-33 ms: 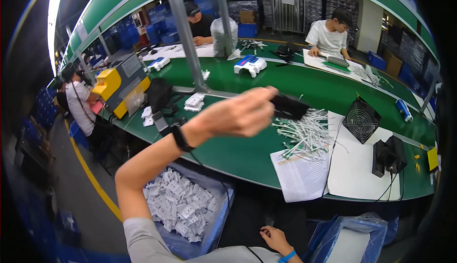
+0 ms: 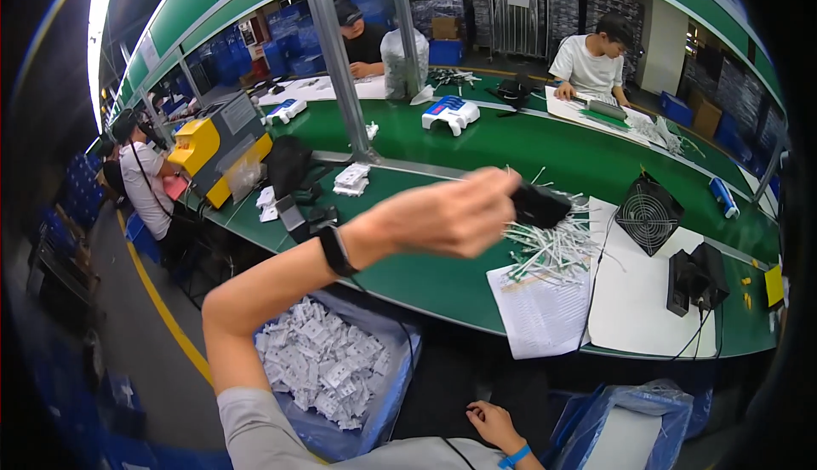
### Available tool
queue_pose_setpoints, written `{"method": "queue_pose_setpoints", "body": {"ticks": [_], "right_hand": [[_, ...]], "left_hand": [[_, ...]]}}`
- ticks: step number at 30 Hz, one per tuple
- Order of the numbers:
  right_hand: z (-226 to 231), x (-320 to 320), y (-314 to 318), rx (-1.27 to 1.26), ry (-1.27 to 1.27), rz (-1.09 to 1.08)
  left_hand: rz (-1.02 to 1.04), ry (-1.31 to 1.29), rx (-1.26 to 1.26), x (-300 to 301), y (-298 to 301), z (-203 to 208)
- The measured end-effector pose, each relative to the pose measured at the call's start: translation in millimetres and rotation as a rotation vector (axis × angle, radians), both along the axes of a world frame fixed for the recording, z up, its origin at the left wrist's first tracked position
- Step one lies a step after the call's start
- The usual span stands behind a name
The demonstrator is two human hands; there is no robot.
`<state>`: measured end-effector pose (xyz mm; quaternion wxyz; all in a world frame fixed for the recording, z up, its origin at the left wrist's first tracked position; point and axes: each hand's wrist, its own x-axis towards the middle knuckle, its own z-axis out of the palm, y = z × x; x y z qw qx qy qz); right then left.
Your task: The person solders wires onto a circuit board using a soldering iron.
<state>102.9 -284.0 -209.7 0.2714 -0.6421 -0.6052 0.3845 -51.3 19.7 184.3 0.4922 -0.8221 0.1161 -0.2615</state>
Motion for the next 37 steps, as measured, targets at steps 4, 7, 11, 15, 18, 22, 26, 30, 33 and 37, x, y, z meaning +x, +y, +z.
{"method": "queue_pose_setpoints", "body": {"ticks": [4,7,11,15,18,22,26,30,33,37], "right_hand": [[4,-7,9,-0.027,-0.016,0.073],[12,-11,9,-0.011,-0.016,0.094],[10,-14,7,-0.038,0.053,0.101],[8,-15,2,-0.041,0.087,0.115],[15,-19,1,-0.024,0.123,0.103],[12,-18,-5,-0.014,0.158,0.071],[15,-18,-5,0.001,0.155,0.074],[15,-16,-6,0.003,0.176,0.058],[21,-18,-8,-0.008,0.169,0.058],[20,-18,-10,0.001,0.157,0.061]], "left_hand": [[-0.072,0.175,0.094,20,-56,4],[-0.146,0.202,0.153,29,-80,9],[-0.163,0.249,0.187,40,-95,8],[-0.199,0.214,0.186,43,-103,6],[-0.202,0.229,0.167,42,-107,6],[-0.217,0.314,0.125,45,-111,6],[-0.237,0.268,0.148,45,-112,0],[-0.266,0.241,0.122,45,-119,-4],[-0.260,0.247,0.128,44,-122,-6],[-0.211,0.267,0.072,38,-124,-8]]}}
